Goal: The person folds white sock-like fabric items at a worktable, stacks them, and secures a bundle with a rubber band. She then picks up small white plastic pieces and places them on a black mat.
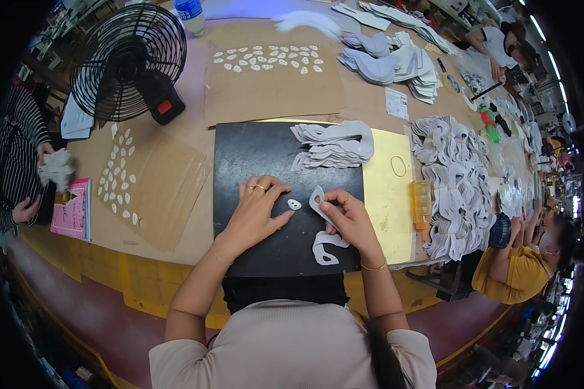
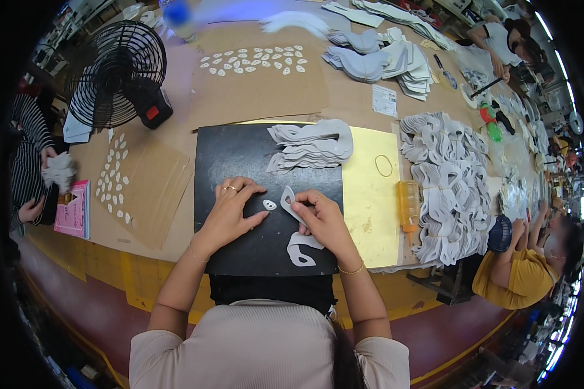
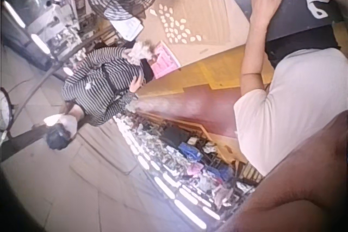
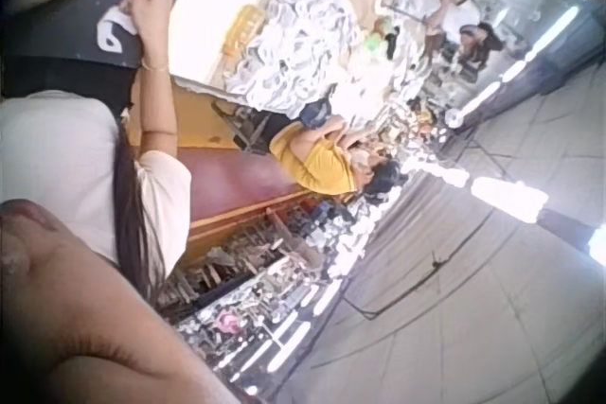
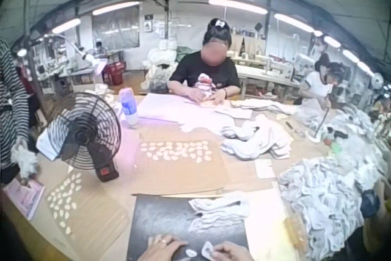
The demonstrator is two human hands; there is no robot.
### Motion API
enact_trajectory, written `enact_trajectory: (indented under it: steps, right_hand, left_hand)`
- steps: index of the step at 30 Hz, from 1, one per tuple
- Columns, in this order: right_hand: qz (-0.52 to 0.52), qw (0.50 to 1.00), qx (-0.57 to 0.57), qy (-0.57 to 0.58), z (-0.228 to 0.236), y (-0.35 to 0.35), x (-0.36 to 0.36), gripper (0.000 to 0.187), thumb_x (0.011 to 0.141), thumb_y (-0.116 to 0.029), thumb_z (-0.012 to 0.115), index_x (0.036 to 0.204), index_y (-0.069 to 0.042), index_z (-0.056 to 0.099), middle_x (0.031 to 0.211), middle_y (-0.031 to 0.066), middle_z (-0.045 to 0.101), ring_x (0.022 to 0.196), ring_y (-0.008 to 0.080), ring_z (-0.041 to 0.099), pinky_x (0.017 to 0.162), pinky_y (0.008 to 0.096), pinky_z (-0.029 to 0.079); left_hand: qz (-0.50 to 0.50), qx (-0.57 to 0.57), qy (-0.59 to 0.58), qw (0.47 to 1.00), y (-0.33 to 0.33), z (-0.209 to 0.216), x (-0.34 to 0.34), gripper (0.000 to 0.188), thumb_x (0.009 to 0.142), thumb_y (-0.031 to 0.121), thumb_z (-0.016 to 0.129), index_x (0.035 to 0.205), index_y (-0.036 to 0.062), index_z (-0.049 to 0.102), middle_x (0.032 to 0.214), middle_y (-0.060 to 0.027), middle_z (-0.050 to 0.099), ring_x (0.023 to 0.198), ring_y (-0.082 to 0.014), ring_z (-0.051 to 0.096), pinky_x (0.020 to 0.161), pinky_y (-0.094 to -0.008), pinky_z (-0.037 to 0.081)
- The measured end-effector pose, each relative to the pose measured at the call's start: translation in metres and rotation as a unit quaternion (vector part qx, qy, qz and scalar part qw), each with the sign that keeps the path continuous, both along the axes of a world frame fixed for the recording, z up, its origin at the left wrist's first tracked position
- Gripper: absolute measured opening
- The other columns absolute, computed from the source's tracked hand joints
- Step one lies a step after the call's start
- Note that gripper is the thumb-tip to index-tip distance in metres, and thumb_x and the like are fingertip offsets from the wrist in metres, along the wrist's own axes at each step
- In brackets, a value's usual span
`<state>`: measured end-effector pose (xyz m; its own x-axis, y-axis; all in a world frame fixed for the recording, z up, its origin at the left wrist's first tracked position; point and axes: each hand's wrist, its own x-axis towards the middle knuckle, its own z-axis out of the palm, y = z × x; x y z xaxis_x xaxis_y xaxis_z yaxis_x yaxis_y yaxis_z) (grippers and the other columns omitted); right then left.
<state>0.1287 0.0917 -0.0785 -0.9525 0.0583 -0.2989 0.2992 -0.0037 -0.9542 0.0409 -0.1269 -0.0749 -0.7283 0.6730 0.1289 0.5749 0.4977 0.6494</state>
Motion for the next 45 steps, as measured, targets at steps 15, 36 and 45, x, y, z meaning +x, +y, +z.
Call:
enact_trajectory:
  steps: [15, 36, 45]
  right_hand:
    - [0.019, 1.0, 0.022, -0.008, 0.017, -0.003, -0.007, 0.016, 0.096, -0.012, 0.06, 0.105, 0.001, 0.062, 0.079, 0.0004, 0.061, 0.056, 0.0042, 0.054, 0.051, 0.02, 0.043]
    - [0.013, 1.0, 0.025, -0.012, 0.013, -0.01, -0.004, 0.02, 0.098, -0.018, 0.059, 0.103, 0.001, 0.064, 0.085, 0.0034, 0.068, 0.053, 0.0032, 0.052, 0.049, 0.0204, 0.041]
    - [0.152, 0.952, 0.245, 0.102, 0.026, -0.002, -0.029, 0.015, 0.084, -0.011, 0.071, 0.094, -0.001, 0.071, 0.085, 0.011, 0.068, 0.075, 0.0224, 0.066, 0.066, 0.0312, 0.05]
  left_hand:
    - [-0.003, -0.016, 0.001, 1.0, 0.008, 0.009, 0.001, 0.029, 0.071, 0.022, 0.079, 0.095, 0.0084, 0.069, 0.108, -0.0074, 0.055, 0.108, -0.0273, 0.046, 0.095, -0.0404, 0.031]
    - [0.036, 0.074, -0.042, 0.996, 0.0, -0.006, 0.003, 0.023, 0.082, 0.009, 0.06, 0.104, 0.0061, 0.067, 0.106, -0.0087, 0.058, 0.11, -0.0269, 0.049, 0.098, -0.0379, 0.031]
    - [0.028, 0.135, -0.072, 0.988, -0.007, -0.013, -0.002, 0.021, 0.091, 0.022, 0.061, 0.099, 0.0076, 0.073, 0.119, -0.0095, 0.059, 0.113, -0.0274, 0.05, 0.101, -0.039, 0.032]
